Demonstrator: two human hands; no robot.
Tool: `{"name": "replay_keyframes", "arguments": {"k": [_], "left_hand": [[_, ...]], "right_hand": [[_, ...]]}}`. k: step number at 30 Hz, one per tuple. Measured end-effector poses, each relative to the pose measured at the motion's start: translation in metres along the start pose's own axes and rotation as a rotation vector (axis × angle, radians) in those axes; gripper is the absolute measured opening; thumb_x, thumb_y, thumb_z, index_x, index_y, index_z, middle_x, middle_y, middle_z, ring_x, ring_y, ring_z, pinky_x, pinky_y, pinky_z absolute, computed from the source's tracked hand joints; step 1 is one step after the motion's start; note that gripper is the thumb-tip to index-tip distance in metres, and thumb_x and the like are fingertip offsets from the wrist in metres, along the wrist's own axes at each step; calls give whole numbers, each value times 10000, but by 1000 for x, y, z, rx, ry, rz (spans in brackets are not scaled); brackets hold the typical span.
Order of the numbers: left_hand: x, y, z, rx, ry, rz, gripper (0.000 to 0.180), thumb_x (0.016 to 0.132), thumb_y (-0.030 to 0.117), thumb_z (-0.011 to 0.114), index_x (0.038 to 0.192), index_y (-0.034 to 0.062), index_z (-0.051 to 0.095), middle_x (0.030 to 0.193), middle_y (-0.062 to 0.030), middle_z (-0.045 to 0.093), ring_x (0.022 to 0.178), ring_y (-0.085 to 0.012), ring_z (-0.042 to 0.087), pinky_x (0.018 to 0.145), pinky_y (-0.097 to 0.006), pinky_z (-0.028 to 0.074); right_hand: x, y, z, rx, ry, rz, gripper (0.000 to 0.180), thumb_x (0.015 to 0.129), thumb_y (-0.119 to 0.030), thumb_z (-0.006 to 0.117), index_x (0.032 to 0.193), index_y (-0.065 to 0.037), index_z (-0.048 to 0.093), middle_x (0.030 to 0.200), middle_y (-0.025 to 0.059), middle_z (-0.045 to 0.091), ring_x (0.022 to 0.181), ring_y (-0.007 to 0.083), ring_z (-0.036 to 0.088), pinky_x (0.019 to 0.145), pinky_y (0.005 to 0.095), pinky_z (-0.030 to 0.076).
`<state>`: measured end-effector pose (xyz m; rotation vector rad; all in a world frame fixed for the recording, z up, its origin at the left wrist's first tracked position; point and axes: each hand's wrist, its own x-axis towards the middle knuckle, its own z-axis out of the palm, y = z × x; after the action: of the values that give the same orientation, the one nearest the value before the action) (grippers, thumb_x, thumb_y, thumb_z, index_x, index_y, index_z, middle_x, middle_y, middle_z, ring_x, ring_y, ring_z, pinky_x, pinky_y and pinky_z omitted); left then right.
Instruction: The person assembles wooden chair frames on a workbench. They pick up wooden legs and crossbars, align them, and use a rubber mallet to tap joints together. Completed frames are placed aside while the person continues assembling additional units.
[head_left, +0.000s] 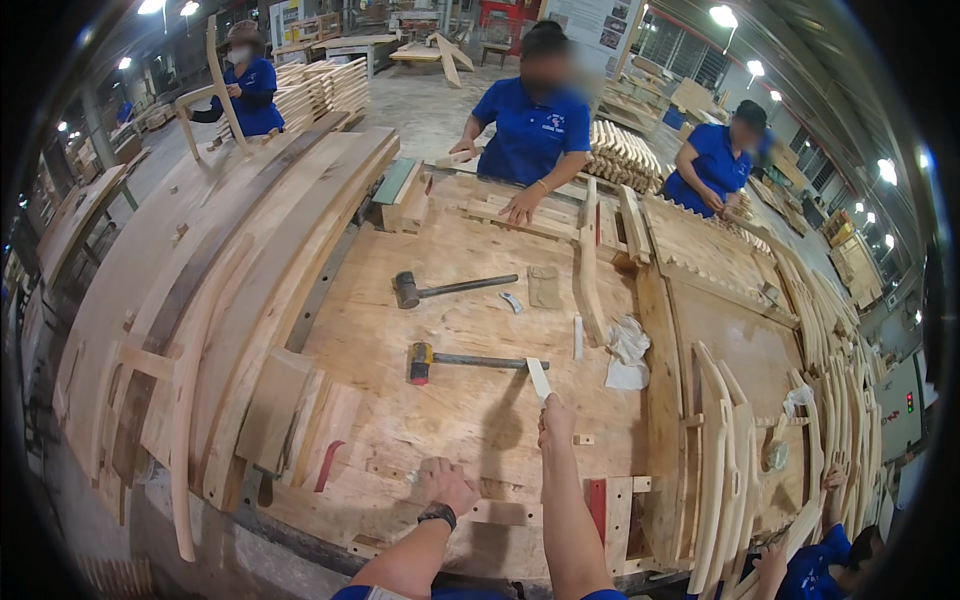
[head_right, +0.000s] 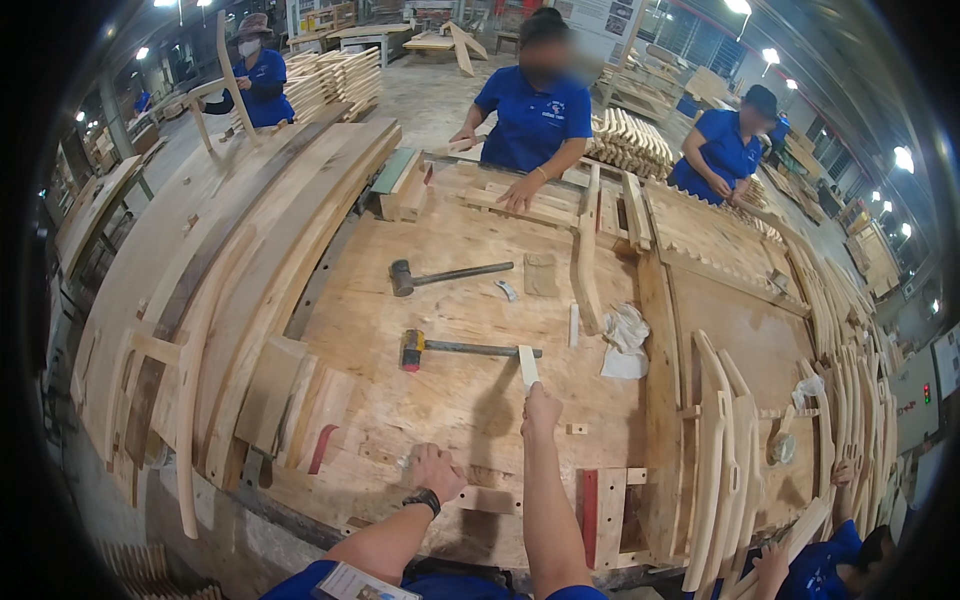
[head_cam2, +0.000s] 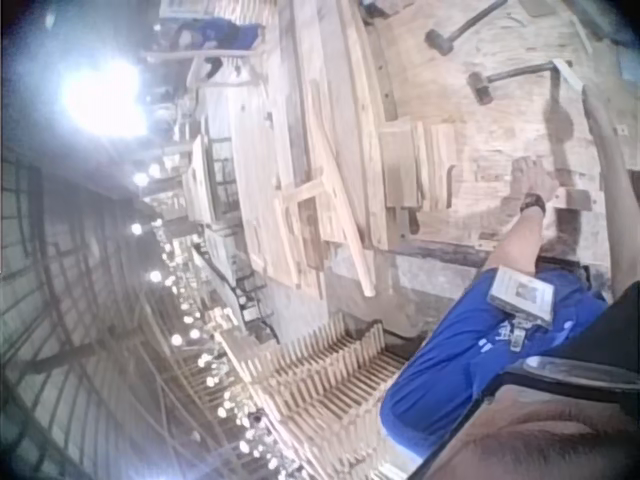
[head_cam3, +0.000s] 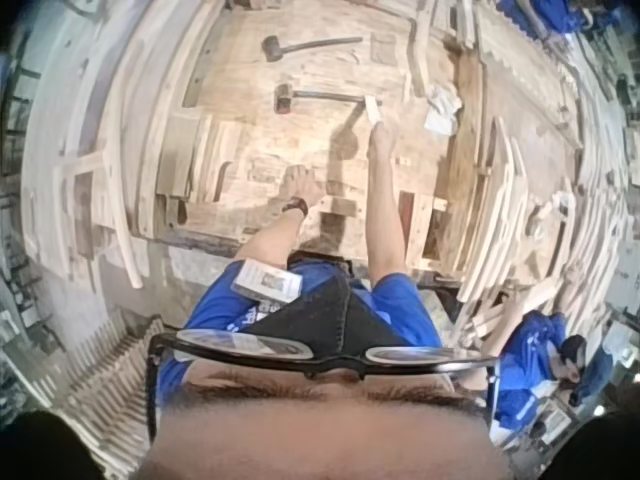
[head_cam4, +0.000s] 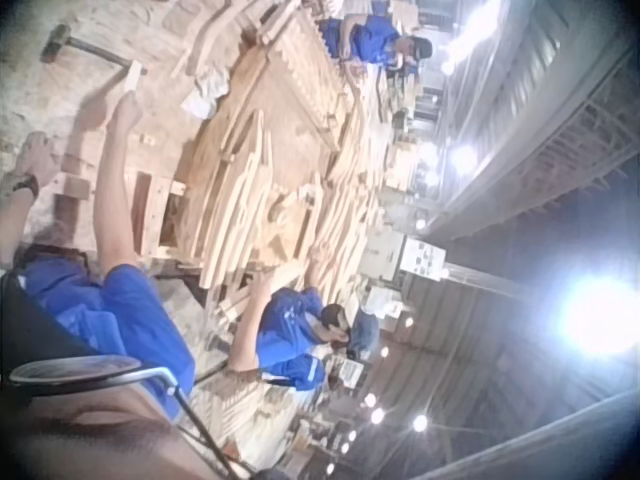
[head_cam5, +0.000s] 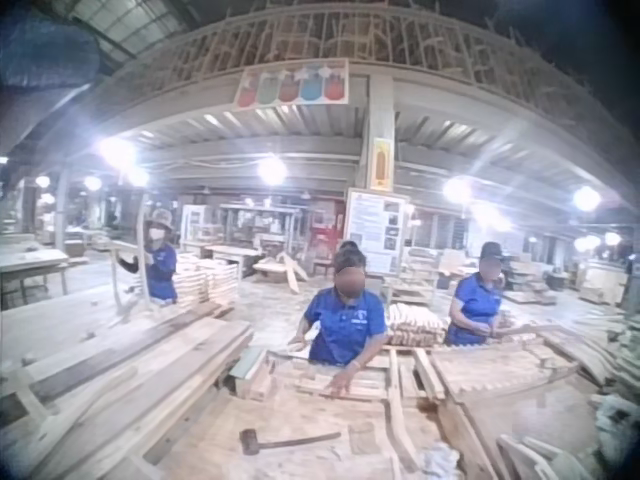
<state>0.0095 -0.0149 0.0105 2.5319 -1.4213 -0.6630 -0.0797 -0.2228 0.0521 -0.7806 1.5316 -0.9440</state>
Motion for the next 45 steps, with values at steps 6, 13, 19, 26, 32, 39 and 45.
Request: {"name": "replay_keyframes", "arguments": {"k": [6, 13, 19, 26, 32, 39, 45], "left_hand": [[-1, -6, -3, -26, -28, -16, 440, 795, 293, 529, 1112, 27, 678, 1249, -189, 521, 1273, -339, 417, 1050, -516, 353], [1, -1, -1, -31, -18, -9, 450, 797, 301, 532, 1106, 6, 674, 1259, -191, 513, 1284, -333, 398, 1044, -496, 363], [3, -2, 0, -28, -42, -14, 455, 797, 302, 532, 1116, 11, 675, 1272, -187, 508, 1299, -330, 380, 1035, -497, 370], [5, -8, 5, 10, 9, 4, 447, 806, 316, 524, 1114, 34, 683, 1272, -182, 521, 1300, -330, 383, 1027, -495, 372], [4, 4, 1, 5, 27, 26, 398, 780, 293, 555, 1040, 26, 695, 1218, -171, 537, 1252, -332, 418, 1067, -496, 330], [8, -13, 10, 7, 86, -20, 371, 780, 287, 561, 1006, 30, 705, 1193, -164, 542, 1241, -323, 417, 1023, -498, 358], [4, -5, 6, 1, 23, -3, 431, 791, 308, 550, 1100, 39, 682, 1254, -168, 527, 1280, -323, 402, 1030, -519, 353]], "right_hand": [[-18, 13, -8, 196, -228, 78, 298, 963, -258, 586, 736, -67, 559, 577, 14, 505, 434, 99, 434, 385, 263, 308], [-38, 84, -31, -51, -351, 171, 343, 981, -370, 611, 769, -100, 604, 622, -17, 542, 482, 86, 449, 448, 239, 354], [-31, 83, -31, -135, -430, 143, 356, 986, -374, 604, 773, -89, 616, 652, -17, 566, 539, 78, 487, 485, 229, 373], [-22, 16, -21, -121, -461, -120, 328, 1001, -340, 584, 801, -84, 626, 655, -18, 556, 564, 64, 484, 508, 217, 371], [-3, 28, -29, -75, -439, -305, 346, 992, -344, 597, 778, -77, 647, 655, -5, 575, 572, 65, 485, 514, 223, 350], [-36, 102, -10, 80, -469, 34, 343, 996, -362, 597, 767, -111, 646, 643, -39, 563, 542, 50, 450, 476, 222, 337], [-38, 110, -21, 72, -503, 36, 331, 987, -378, 609, 793, -111, 632, 641, -48, 548, 517, 43, 429, 470, 222, 330]]}}
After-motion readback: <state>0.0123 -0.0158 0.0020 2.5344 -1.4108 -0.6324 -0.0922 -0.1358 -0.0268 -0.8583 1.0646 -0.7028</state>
